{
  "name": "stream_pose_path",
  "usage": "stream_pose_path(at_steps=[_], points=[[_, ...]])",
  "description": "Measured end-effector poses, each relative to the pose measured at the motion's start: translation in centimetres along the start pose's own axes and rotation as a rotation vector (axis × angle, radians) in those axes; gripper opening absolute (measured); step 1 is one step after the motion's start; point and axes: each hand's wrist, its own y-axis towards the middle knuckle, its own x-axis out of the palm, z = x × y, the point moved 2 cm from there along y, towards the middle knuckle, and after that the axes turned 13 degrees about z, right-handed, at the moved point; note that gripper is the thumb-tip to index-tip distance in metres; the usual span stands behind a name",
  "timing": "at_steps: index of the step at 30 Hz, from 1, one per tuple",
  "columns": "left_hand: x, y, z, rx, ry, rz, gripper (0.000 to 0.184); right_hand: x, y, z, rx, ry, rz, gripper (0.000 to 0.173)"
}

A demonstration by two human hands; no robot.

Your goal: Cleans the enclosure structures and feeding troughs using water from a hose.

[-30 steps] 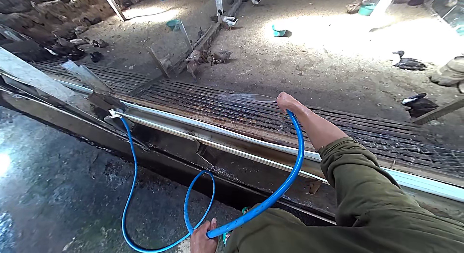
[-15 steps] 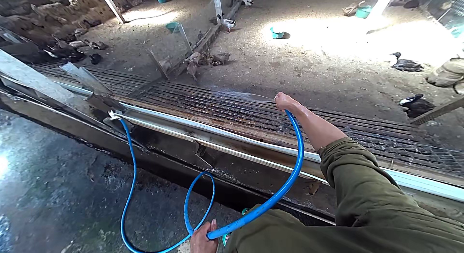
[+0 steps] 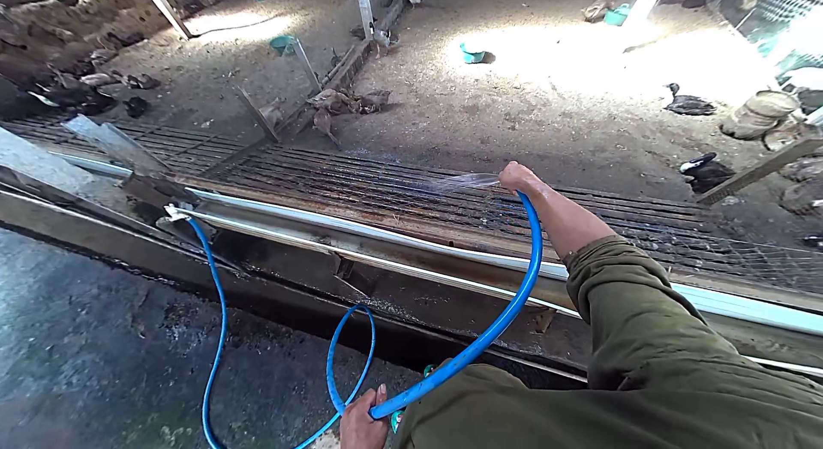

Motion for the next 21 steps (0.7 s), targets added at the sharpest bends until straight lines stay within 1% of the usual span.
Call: stream_pose_path(at_steps=[3, 10, 12, 16, 21], points=[[0.0, 0.2, 0.2, 0.001, 0.003, -0.026, 0.050, -0.3, 0.0, 1.0, -0.001, -0.017, -0.014, 0.043], [0.2, 0.8, 0.4, 0.052, 0.012, -0.022, 0.051, 0.5, 1.2, 1.7, -0.063, -0.002, -0.067, 0.029], [0.2, 0.8, 0.3, 0.047, 0.017, -0.027, 0.051, 0.4, 1.0, 1.7, -0.052, -0.005, -0.060, 0.030], [0.2, 0.5, 0.4, 0.032, 0.010, -0.016, 0.051, -0.5, -0.2, 1.7, -0.009, -0.047, -0.045, 0.038], [0.5, 0.0, 0.5, 0.037, 0.006, 0.006, 0.051, 0.2, 0.3, 2.0, -0.065, -0.057, -0.073, 0.033]])
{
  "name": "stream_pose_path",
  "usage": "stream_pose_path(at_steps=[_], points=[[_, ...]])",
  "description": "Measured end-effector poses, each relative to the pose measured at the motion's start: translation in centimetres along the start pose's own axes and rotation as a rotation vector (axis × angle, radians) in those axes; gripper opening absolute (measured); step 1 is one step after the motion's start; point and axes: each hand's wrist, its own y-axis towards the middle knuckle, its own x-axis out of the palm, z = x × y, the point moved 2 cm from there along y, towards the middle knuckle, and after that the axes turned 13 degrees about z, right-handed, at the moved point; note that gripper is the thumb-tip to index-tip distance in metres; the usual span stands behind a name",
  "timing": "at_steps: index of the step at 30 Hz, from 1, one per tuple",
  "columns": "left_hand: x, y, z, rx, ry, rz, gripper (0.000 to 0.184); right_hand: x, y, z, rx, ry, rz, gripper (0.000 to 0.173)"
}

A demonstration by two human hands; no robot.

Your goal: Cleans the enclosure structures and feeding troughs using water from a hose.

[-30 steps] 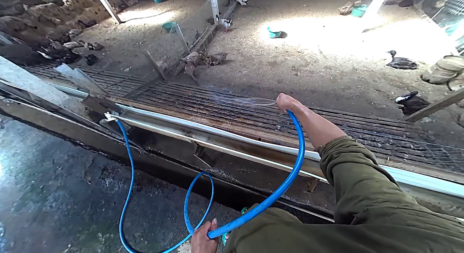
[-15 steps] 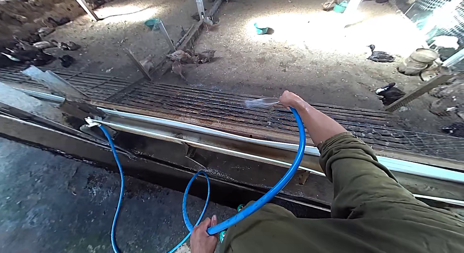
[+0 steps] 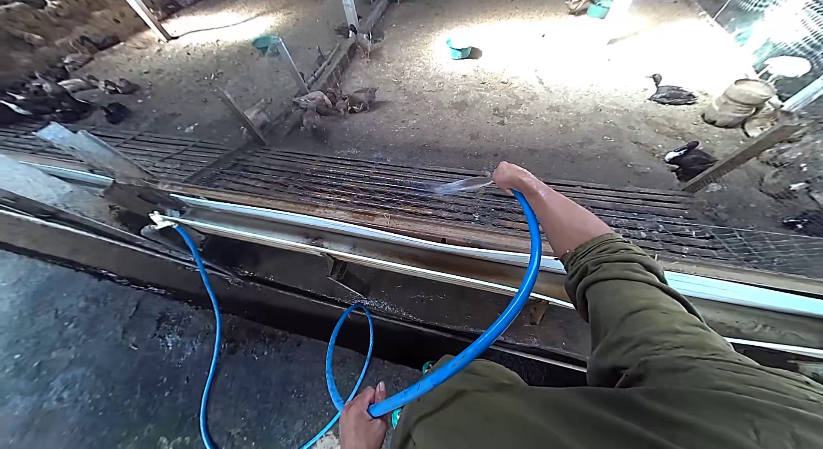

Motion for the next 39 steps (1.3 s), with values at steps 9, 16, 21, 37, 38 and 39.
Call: stream_pose_path(at_steps=[9, 16, 21, 37, 38, 39], points=[[-0.2, -0.7, -0.3, -0.006, -0.002, 0.007, 0.051, 2.1, 1.4, -1.2, -0.097, 0.076, -0.062, 0.028], [-0.1, -1.2, -0.1, -0.003, -0.003, 0.020, 0.052, 1.7, 0.5, -2.1, -0.160, -0.030, -0.136, 0.026], [0.1, -1.5, 0.7, -0.022, -0.011, -0.012, 0.051, -0.2, -1.3, -1.4, -0.120, -0.182, -0.118, 0.033], [1.2, -2.6, 4.3, 0.126, -0.037, -0.050, 0.053, -5.9, -5.0, 9.4, -0.055, -0.227, -0.015, 0.038], [1.0, -3.0, 4.5, 0.128, -0.038, -0.053, 0.053, -6.3, -5.6, 9.7, -0.050, -0.234, -0.006, 0.038], [0.8, -3.5, 4.8, 0.130, -0.041, -0.050, 0.053, -6.5, -6.2, 10.2, -0.060, -0.256, -0.005, 0.035]])
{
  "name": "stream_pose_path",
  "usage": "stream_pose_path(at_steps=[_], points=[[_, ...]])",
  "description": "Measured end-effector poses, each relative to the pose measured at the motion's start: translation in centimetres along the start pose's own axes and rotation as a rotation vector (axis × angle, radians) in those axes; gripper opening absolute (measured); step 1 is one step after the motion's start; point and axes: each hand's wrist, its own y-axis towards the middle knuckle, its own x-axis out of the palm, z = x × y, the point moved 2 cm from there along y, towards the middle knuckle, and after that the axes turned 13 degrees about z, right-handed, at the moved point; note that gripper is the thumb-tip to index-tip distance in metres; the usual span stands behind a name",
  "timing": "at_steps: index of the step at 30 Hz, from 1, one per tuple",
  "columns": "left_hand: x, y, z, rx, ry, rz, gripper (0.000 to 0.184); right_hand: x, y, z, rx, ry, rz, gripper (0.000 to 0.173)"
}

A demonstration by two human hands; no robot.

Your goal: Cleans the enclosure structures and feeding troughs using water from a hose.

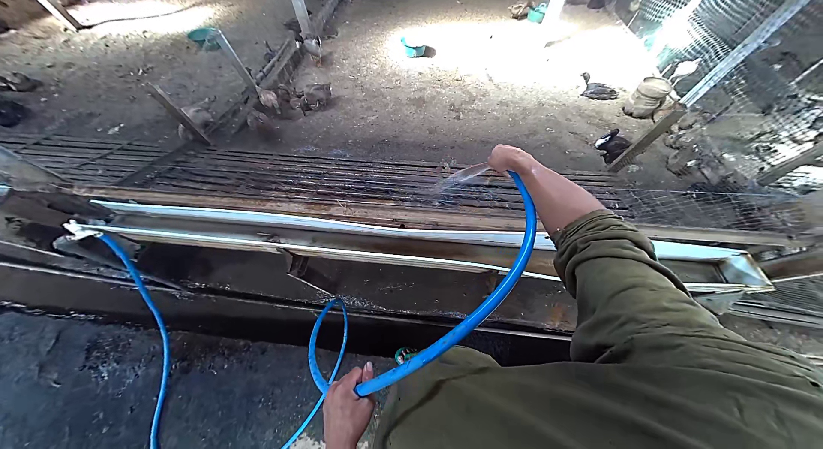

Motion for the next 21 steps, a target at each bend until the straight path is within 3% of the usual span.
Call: stream_pose_path(at_steps=[5, 12, 21], points=[[-0.7, -3.3, 1.7, 0.024, -0.018, 0.068, 0.053, -0.4, -2.7, 2.4, 0.104, 0.140, 0.061, 0.033], [0.9, -7.7, 4.0, 0.028, -0.043, 0.112, 0.053, -1.1, -5.9, 5.0, 0.135, 0.113, 0.100, 0.032], [2.1, -9.1, 7.4, 0.035, -0.037, 0.101, 0.053, -1.9, -6.2, 9.2, 0.187, 0.164, 0.165, 0.036]])
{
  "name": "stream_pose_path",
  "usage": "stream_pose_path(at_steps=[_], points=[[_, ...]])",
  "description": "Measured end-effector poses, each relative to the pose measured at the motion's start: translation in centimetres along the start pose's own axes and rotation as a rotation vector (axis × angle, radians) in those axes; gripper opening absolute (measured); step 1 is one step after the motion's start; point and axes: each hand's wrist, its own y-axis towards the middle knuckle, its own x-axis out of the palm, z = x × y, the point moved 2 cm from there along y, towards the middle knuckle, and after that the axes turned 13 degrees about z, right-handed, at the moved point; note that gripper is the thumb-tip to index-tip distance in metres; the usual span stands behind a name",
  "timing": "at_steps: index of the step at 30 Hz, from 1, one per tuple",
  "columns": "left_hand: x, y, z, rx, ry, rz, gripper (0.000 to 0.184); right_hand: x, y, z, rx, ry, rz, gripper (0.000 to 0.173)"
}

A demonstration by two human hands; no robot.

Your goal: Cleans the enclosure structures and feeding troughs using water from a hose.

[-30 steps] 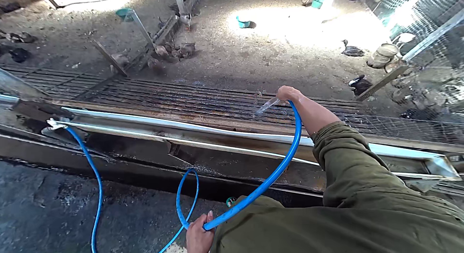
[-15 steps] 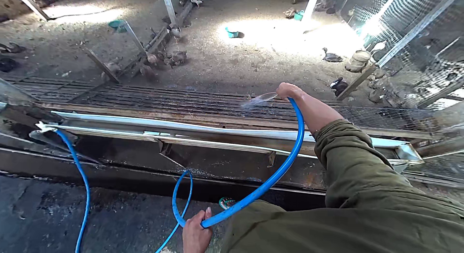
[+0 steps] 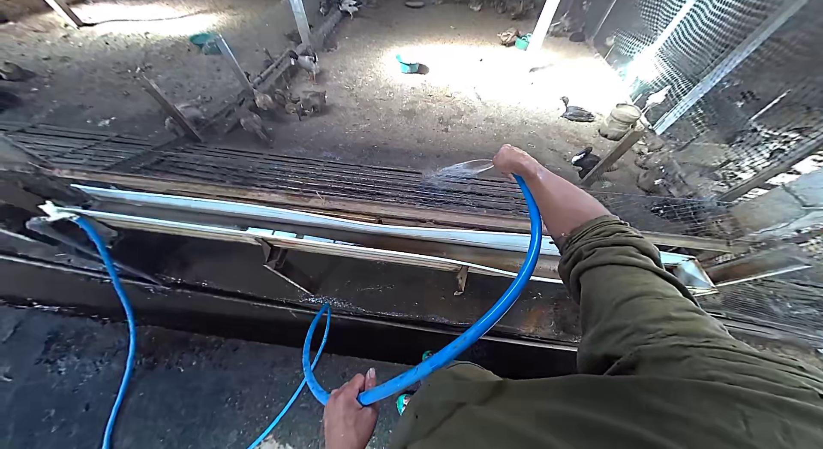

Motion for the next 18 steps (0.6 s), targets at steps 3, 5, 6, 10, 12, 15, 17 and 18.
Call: stream_pose_path(at_steps=[3, 5, 6, 10, 12, 15, 17, 18], points=[[0.7, 0.4, 1.4, -0.003, 0.000, -0.015, 0.053, -0.3, 1.1, 0.9, -0.012, -0.012, -0.008, 0.036], [1.5, 0.8, 2.1, -0.002, 0.004, -0.035, 0.052, -0.6, 1.9, 1.3, -0.007, -0.010, -0.011, 0.036], [1.8, 1.0, 2.5, 0.000, 0.006, -0.046, 0.052, -0.8, 2.2, 1.5, 0.000, -0.006, -0.005, 0.036], [3.2, 1.6, 4.2, 0.014, 0.017, -0.048, 0.053, -0.4, 4.8, 2.7, 0.009, 0.024, -0.007, 0.039], [3.7, 1.8, 5.1, 0.011, 0.026, -0.051, 0.053, -0.2, 5.9, 3.3, -0.016, 0.058, -0.018, 0.038], [4.5, 2.2, 6.2, -0.001, 0.038, -0.069, 0.053, 0.1, 7.2, 3.6, -0.051, 0.054, -0.047, 0.034], [5.2, 2.3, 6.8, -0.009, 0.044, -0.079, 0.053, 0.6, 8.3, 3.9, -0.097, 0.019, -0.061, 0.030], [5.5, 2.4, 7.2, -0.014, 0.042, -0.084, 0.052, 0.7, 8.8, 4.0, -0.130, -0.015, -0.081, 0.028]])
